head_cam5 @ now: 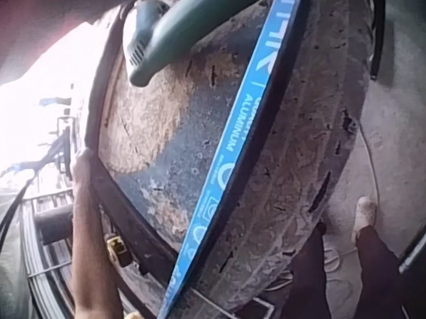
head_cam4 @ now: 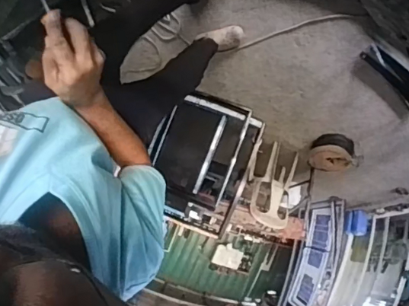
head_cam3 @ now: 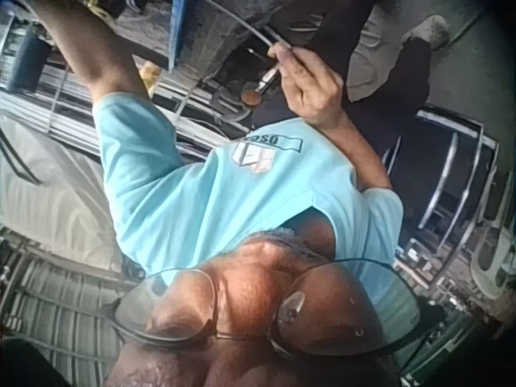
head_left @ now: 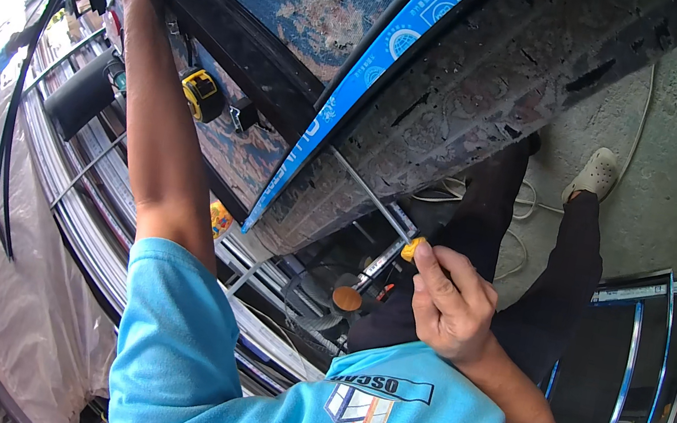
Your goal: Drilling a hole into a blue metal frame and then checking it with a screwdriver.
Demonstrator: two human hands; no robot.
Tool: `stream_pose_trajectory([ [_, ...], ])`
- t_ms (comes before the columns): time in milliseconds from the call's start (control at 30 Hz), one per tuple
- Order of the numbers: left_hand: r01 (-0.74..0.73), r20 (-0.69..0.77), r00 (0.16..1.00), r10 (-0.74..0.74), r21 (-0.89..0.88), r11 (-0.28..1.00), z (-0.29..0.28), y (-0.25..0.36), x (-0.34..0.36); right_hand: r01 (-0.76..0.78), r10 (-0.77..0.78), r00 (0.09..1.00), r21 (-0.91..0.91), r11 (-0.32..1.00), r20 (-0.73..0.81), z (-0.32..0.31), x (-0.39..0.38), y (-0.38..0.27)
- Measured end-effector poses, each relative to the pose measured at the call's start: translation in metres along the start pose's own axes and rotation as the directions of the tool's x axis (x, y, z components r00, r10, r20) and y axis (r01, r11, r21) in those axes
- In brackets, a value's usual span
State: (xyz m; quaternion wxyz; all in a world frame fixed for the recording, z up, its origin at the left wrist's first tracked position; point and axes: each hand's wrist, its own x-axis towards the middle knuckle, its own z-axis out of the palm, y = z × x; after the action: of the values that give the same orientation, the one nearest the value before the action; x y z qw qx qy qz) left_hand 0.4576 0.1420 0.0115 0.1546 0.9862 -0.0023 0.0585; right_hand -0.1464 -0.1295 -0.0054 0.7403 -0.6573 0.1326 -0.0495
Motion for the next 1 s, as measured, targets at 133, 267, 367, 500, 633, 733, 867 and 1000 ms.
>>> stream_pose_trajectory([
  [133, 0.279, 0.132, 0.959, -0.249, -0.305, 0.911, 0.027, 0.032, -0.049, -0.490, 0.463, 0.867, 0.488, 0.722, 0.185, -0.012, 0.001, 0.007],
  [267, 0.307, 0.177, 0.948, -0.265, -0.289, 0.907, 0.018, 0.012, -0.022, -0.643, 0.354, 0.435, 0.561, -0.521, 0.828, -0.011, -0.002, 0.032],
  [367, 0.042, 0.082, 0.996, -0.039, -0.045, 0.998, 0.023, 0.014, -0.027, -0.596, 0.422, 0.504, 0.657, -0.461, 0.753, -0.019, 0.004, 0.026],
  [500, -0.079, -0.028, 0.996, 0.084, 0.151, 0.985, 0.023, 0.023, -0.037, -0.422, 0.387, 0.906, 0.426, 0.800, 0.171, -0.030, 0.007, 0.003],
  [633, -0.079, -0.004, 0.997, 0.081, 0.159, 0.984, 0.024, 0.017, -0.033, 0.109, -0.113, 0.994, -0.169, 0.980, -0.011, -0.015, 0.007, 0.009],
  [733, -0.151, 0.073, 0.987, 0.141, 0.154, 0.976, 0.026, 0.009, -0.029, -0.033, 0.050, 0.995, -0.200, 0.979, 0.083, -0.015, 0.007, 0.006],
  [867, 0.054, 0.030, 0.998, -0.056, 0.076, 0.996, 0.012, 0.014, -0.020, -0.171, 0.156, 0.985, 0.254, 0.952, 0.075, -0.010, 0.010, 0.016],
  [1000, 0.235, 0.061, 0.972, -0.227, -0.192, 0.953, 0.037, 0.034, -0.048, -0.708, 0.417, 0.471, 0.615, -0.347, 0.778, -0.017, 0.001, 0.033],
])
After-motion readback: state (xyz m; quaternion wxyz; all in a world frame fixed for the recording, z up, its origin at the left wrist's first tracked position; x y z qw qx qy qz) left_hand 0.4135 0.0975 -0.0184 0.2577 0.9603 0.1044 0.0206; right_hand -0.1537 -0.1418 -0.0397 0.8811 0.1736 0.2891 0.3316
